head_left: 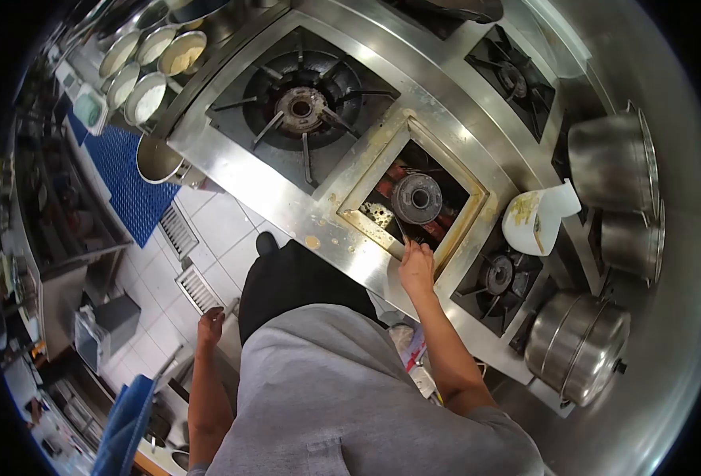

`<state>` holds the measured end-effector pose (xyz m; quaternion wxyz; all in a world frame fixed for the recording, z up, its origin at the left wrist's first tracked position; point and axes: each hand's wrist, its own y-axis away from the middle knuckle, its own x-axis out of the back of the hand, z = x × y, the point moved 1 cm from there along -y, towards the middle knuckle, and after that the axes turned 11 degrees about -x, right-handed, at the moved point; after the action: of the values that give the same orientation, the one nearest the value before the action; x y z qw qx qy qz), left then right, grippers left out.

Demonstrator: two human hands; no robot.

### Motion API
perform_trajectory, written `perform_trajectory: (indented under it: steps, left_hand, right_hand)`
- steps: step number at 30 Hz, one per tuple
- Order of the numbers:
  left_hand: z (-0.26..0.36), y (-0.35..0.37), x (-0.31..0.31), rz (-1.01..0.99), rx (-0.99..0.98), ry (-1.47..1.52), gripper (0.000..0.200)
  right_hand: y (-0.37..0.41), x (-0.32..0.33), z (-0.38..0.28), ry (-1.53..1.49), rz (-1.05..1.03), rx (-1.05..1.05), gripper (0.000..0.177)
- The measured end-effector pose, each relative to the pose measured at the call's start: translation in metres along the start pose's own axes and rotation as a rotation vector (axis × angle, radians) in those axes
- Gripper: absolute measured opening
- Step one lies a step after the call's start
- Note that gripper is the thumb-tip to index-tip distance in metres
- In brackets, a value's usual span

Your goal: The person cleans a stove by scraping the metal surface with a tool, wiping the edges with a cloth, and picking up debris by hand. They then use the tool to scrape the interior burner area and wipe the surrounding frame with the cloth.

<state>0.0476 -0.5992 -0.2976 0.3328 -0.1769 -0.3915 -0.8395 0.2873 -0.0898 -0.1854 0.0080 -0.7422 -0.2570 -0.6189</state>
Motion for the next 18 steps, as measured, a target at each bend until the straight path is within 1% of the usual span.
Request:
perform_trajectory:
  steps: [3,5,7,8,9,11,13,14,15,17,18]
  left_hand:
    - [0.013,-0.023,0.016,-0.001,-0.022,-0.031,0.033]
    - [0.021,-0.034,0.017,-0.053,0.003,0.152,0.033]
    - [0.033,-0.040,0.020,-0.105,-0.010,0.059,0.034]
    - [0.029,-0.044,0.020,-0.117,-0.027,0.084,0.033]
    - [0.030,-0.046,0.023,-0.166,-0.003,0.062,0.032]
    - [0.005,-0.057,0.026,-0.166,-0.099,0.013,0.031]
    - [-0.028,-0.073,0.033,-0.203,-0.058,0.011,0.030]
    - [-0.034,-0.079,0.041,-0.222,-0.033,0.012,0.029]
    - [-0.037,-0.083,0.053,-0.237,-0.360,-0.188,0.028]
    - [-0.070,-0.104,0.062,-0.247,-0.126,-0.055,0.029]
    - [-0.079,-0.110,0.068,-0.226,-0.138,0.151,0.029]
  right_hand:
    - [-0.003,-0.008,-0.018,-0.065,0.019,-0.065,0.023]
    - [0.002,-0.010,-0.034,-0.092,0.046,-0.120,0.022]
    - [0.004,-0.021,-0.039,-0.076,0.052,-0.184,0.021]
    - [0.005,-0.023,-0.042,-0.080,0.067,-0.200,0.021]
    - [0.006,-0.025,-0.045,-0.084,0.083,-0.213,0.021]
    - [0.011,-0.023,-0.054,-0.060,0.066,-0.251,0.026]
    - [0.015,-0.019,-0.067,-0.050,0.080,-0.261,0.029]
    - [0.016,-0.018,-0.072,-0.055,0.080,-0.281,0.030]
    - [0.015,-0.017,-0.077,-0.058,0.078,-0.300,0.032]
    - [0.012,-0.022,-0.086,-0.052,0.090,-0.346,0.033]
    - [0.010,-0.030,-0.087,-0.045,0.102,-0.373,0.032]
